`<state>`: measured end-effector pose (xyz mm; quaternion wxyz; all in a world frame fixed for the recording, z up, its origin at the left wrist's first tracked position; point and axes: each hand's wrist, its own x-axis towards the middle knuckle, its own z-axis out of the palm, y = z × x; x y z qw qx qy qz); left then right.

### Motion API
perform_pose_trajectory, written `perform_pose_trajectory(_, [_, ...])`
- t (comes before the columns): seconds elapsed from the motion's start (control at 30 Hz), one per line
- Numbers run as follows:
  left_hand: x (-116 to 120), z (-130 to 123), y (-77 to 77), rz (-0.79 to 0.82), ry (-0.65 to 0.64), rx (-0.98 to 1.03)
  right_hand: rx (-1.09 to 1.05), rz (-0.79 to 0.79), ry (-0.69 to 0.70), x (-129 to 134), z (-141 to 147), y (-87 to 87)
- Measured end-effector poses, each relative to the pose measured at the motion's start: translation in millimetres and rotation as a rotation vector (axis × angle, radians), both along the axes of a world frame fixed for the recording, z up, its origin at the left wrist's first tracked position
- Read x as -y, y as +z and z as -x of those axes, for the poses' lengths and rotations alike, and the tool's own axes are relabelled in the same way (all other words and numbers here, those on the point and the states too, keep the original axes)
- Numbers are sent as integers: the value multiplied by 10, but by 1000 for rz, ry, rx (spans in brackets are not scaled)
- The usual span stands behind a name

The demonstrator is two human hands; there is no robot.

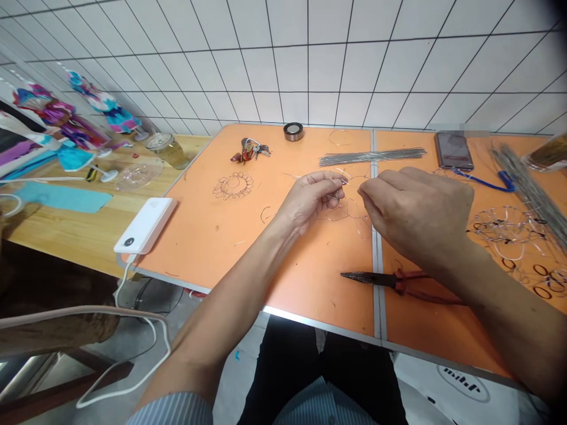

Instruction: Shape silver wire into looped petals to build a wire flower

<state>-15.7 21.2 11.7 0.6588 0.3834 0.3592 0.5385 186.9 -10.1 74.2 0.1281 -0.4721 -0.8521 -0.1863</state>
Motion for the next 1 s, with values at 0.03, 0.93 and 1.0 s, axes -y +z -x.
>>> perform_pose_trajectory(0.03, [-3,0,2,1,5,-2,1,5,-2,5,2,7])
perform_pose_trajectory(0.93, [46,-13,121,31,86,19,-60,27,46,-59,-54,-89])
perform_pose_trajectory(1.0, [41,-10,102,30,100,8,-68,22,61,-61,-62,-86])
